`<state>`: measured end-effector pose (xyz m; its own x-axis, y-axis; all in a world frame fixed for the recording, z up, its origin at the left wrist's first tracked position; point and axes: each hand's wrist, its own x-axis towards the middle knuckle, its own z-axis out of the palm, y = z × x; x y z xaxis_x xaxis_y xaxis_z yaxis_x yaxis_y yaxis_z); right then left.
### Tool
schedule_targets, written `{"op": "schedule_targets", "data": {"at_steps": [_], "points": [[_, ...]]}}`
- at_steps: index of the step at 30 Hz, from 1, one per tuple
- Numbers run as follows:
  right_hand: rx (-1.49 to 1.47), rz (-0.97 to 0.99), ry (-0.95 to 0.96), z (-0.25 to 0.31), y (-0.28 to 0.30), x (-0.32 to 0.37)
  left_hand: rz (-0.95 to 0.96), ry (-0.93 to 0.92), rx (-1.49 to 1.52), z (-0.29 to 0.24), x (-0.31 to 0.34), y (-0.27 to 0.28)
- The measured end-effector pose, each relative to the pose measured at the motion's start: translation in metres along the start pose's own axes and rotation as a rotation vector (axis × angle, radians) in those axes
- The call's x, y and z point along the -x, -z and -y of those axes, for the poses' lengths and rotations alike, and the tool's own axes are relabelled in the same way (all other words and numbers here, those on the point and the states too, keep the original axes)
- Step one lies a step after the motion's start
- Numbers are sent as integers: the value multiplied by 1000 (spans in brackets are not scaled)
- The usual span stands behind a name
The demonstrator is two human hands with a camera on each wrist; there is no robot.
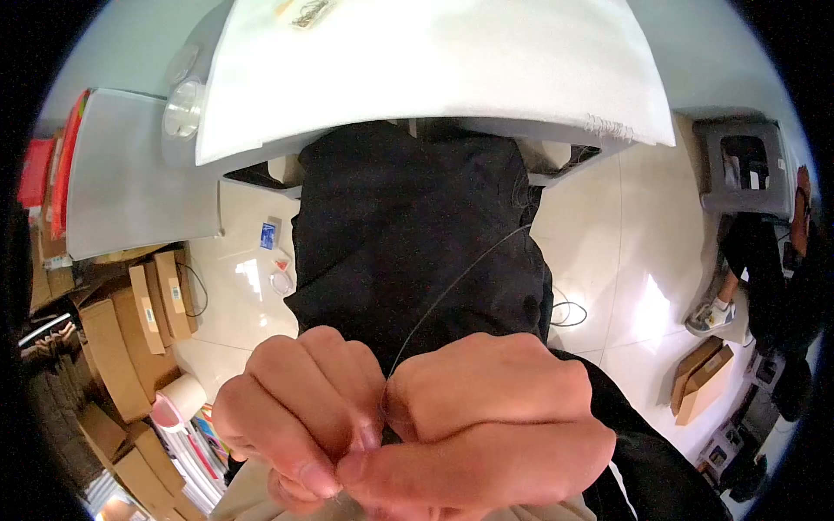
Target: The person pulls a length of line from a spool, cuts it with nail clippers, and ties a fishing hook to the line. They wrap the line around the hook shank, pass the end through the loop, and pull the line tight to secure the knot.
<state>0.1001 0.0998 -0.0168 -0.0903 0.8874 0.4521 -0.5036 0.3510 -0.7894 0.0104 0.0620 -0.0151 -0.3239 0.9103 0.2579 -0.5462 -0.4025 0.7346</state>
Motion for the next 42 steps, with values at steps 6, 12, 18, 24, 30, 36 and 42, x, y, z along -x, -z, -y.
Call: {"op": "schedule_targets", "data": {"at_steps": [6,12,18,24,30,36,42], "points": [[13,-220,21,-2,-9,8,171,25,16,1,-7,12],[129,-23,-16,-2,9,-1,8,-9,31,4,-10,0],[47,103,-136,5,30,-5,-16,4,58,10,-9,-5],[-83,115,-117,-11,32,-10,-4,10,-8,15,-12,3],[-42,53,-72,-21,24,-17,64,123,-45,16,-13,13],[-92,126,-113,-18,25,-17,218,52,-222,4,-20,25],[-108,118,-43,-11,16,-11,35,-96,-255,-6,-3,13]]}}
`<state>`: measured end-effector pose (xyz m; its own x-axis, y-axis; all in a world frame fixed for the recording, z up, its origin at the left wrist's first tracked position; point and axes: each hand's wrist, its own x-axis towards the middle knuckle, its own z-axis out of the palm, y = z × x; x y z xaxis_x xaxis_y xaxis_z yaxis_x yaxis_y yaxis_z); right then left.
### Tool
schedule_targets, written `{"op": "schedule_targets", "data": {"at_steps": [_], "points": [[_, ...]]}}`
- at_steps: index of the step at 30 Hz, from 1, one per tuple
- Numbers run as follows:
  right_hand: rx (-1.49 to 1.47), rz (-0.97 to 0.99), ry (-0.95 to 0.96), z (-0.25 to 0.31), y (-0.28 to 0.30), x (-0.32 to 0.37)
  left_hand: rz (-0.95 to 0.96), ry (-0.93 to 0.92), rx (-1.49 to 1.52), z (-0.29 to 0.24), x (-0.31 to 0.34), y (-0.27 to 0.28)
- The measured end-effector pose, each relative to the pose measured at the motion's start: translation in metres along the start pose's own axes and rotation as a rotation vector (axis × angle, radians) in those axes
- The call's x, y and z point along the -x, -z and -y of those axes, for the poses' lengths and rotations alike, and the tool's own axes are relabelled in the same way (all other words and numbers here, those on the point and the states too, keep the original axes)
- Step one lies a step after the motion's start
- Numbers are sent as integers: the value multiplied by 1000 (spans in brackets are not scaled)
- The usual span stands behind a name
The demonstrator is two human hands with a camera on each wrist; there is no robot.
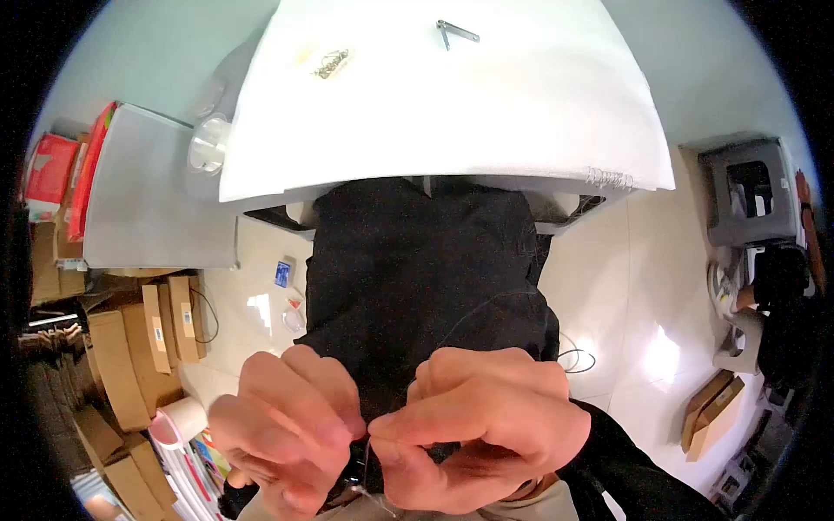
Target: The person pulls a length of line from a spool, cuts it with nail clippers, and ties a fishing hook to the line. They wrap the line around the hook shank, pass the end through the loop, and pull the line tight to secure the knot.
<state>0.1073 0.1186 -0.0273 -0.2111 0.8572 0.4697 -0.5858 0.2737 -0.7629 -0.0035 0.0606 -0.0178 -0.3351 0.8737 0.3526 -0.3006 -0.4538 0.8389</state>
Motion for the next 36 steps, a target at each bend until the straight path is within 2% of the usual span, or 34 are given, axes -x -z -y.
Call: {"op": "schedule_targets", "data": {"at_steps": [3,6,8,12,14,18,23,25,29,33,36], "points": [[17,28,-31,8,0,3,-45,-19,-10,-8,3,-5],[-15,70,-47,13,1,5,128,-130,-76,-6,4,6],[-14,83,-28,11,0,5,297,-400,-143,9,-16,14],[44,104,-44,11,0,5,516,-570,-123,22,-26,34],[93,85,-72,13,0,6,511,-582,-89,24,-26,33],[171,-4,-120,11,-1,8,320,-526,-33,28,-21,19],[191,-39,-127,-6,2,3,374,-386,-62,38,-24,32],[168,-28,-150,-12,3,0,292,-374,-33,43,-23,25],[177,-144,-267,-13,-1,-3,209,-334,17,44,-24,25],[166,-110,-226,-8,-4,1,181,-345,30,34,-22,24],[25,63,-156,-6,0,3,189,-339,18,26,-17,23]]}}
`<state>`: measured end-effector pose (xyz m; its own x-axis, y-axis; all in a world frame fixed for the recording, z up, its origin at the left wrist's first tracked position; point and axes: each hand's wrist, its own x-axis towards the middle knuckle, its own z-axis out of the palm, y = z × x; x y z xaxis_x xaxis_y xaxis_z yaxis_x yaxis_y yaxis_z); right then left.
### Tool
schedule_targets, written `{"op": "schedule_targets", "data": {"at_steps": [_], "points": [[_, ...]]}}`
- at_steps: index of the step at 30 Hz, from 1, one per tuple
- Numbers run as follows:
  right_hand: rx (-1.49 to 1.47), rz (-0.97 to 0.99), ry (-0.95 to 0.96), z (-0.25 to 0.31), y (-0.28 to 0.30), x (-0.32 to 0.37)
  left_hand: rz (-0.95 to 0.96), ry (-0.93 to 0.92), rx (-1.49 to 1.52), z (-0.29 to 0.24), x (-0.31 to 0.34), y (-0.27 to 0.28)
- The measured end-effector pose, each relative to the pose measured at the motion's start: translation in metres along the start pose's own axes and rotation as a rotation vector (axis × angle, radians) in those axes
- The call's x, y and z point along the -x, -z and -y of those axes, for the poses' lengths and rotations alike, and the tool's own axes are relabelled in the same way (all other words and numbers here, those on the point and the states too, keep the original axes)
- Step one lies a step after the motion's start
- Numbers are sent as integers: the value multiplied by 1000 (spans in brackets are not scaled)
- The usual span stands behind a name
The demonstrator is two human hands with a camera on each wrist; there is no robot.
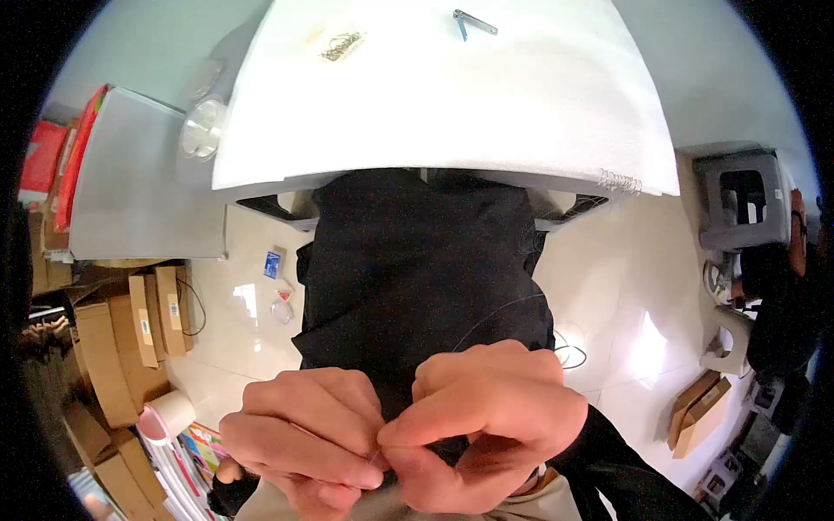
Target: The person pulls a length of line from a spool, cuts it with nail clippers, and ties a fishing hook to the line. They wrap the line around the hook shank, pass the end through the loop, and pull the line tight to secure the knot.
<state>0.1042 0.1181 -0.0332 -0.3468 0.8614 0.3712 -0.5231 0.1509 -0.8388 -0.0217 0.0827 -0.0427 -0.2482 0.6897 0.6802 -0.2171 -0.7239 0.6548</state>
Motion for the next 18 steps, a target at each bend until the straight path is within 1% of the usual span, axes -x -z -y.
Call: {"op": "schedule_targets", "data": {"at_steps": [3,6,7,8,11,13,15,16,17,18], "points": [[-192,196,48,0,4,-3,-11,13,68,-5,4,-5],[-323,407,22,2,11,-6,-35,56,128,-10,6,-12],[-411,411,63,0,10,-4,-37,71,137,-11,7,-14],[-498,411,104,-4,8,-1,-27,87,133,-11,10,-13],[-689,294,66,0,-4,1,14,80,192,-4,10,-14],[-720,249,20,-1,-5,-1,-49,196,213,-7,6,-17],[-746,232,-31,-1,-4,-8,-206,448,192,-22,6,-24],[-744,121,-13,-6,-12,2,-147,333,170,-13,8,-19],[-733,63,-39,-7,-12,5,-87,217,147,1,13,-10],[-722,4,-67,-8,-13,9,-57,192,147,4,14,-7]]}}
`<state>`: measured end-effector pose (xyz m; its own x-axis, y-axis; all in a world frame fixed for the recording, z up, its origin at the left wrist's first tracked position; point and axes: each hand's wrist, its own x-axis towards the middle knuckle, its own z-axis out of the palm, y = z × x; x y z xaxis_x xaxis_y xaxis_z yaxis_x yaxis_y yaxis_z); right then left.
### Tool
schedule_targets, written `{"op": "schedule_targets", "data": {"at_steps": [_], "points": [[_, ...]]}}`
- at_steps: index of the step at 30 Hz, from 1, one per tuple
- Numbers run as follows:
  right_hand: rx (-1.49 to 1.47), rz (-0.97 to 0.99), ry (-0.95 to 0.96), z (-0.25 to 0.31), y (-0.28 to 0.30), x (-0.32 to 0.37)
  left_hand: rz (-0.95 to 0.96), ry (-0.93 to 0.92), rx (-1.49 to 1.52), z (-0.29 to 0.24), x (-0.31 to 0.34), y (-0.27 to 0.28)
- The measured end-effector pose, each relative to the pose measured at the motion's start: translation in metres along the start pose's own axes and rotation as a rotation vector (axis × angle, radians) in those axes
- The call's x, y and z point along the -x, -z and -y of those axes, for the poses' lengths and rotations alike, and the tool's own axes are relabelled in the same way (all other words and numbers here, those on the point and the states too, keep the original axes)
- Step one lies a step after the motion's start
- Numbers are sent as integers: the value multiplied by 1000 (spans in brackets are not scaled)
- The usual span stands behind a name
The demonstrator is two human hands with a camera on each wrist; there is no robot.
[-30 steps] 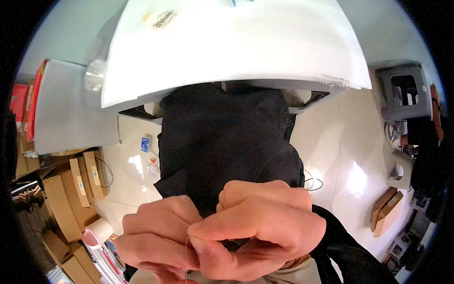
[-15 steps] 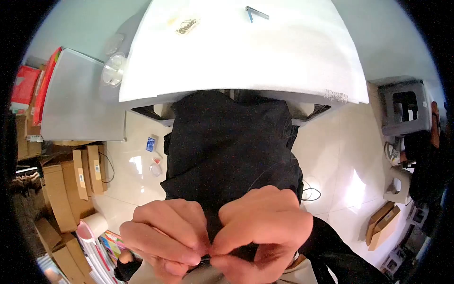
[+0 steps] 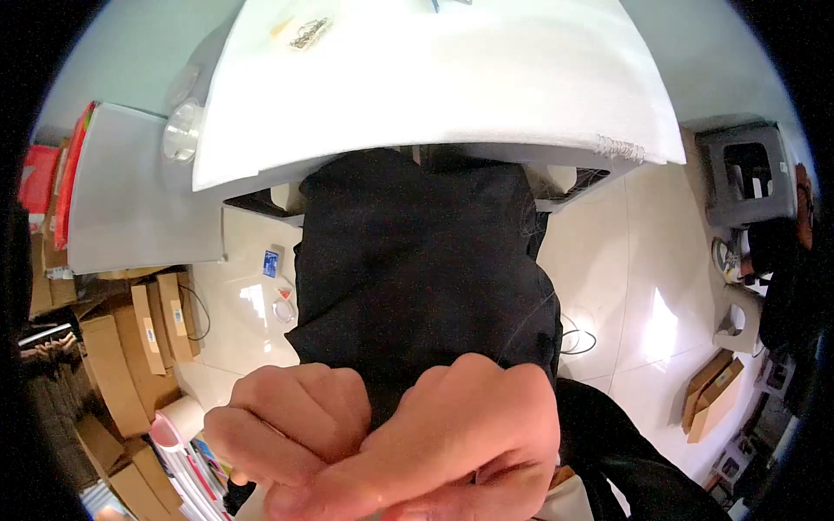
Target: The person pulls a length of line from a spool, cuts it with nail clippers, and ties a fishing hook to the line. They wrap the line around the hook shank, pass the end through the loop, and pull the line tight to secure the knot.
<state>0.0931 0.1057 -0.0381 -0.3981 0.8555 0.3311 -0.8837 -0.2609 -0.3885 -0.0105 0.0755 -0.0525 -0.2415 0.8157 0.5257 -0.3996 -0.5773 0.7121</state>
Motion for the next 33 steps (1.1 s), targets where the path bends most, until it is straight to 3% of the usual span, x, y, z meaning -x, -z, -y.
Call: {"op": "schedule_targets", "data": {"at_steps": [2,4,6,8,12,15,17,20,23,25,27,30,33], "points": [[46,-47,-135,16,7,-1,34,49,24,-3,4,5],[206,-89,-86,19,3,2,-24,105,23,-11,8,-1],[293,-133,-55,19,-4,4,-149,50,-35,-13,8,-11],[311,-205,-48,17,-11,6,-74,17,14,-13,4,-5],[458,-80,-33,19,-6,2,15,40,103,-13,4,-1],[546,-27,-10,21,-3,1,-130,26,48,-13,3,-11],[576,-39,10,19,-3,1,66,-157,-29,0,-3,8],[725,70,-51,25,-3,-4,188,-247,-84,5,-7,17],[811,194,-53,30,1,-9,41,32,-92,-20,-4,-2],[879,239,6,30,0,-8,-24,118,-60,-24,-2,-8],[900,207,93,26,-4,-8,1,16,9,-11,0,-6],[840,190,213,20,-4,-9,24,43,-42,-14,-1,-6],[807,386,236,25,11,-12,19,90,-114,-19,-3,-10]]}}
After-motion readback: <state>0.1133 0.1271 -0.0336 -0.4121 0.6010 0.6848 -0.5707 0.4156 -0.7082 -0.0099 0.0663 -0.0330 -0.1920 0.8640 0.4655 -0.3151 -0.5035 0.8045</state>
